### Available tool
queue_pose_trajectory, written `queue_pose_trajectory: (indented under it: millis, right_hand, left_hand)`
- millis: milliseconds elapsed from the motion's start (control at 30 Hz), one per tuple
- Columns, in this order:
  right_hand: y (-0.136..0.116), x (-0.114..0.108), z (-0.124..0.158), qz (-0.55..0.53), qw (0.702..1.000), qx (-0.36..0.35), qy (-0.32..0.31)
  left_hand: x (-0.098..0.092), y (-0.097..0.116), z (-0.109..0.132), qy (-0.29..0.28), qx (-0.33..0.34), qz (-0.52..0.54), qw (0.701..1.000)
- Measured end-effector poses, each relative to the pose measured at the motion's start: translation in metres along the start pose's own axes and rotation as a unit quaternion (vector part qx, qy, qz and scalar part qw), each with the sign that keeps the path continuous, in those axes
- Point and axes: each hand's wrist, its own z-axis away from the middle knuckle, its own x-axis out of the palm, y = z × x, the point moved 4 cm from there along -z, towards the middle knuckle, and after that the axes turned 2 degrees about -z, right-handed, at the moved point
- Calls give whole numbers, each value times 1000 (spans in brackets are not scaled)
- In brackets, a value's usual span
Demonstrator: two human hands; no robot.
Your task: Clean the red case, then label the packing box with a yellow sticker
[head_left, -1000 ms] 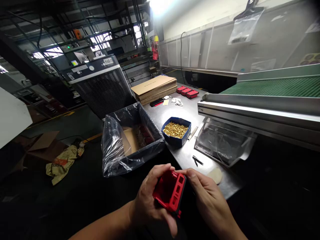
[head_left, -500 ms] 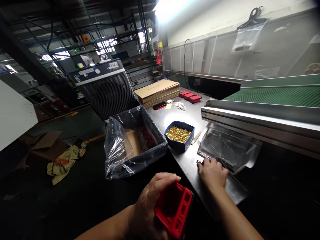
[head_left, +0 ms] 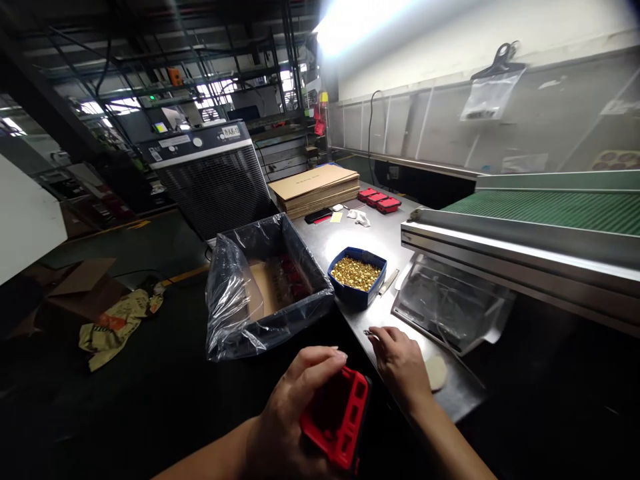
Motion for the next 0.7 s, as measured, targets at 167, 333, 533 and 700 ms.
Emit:
queue_pose_trajectory:
  millis: [167,333,533,700]
  right_hand:
    - [-37,-29,20,-292,951,83,-55]
    - [-43,-49,47,-549,813,187,-42]
    - [-48,-71,68,-557,810,181,-6]
    - [-67,-90,83,-517,839,169,-16]
  left_hand:
    - [3,-3,0,-9,1,12,1000]
    - [9,0,-1,-12,-2,29,999]
    - [13,11,-8,-27,-7,17,999]
    - [14,18,-14,-34,68,2,997]
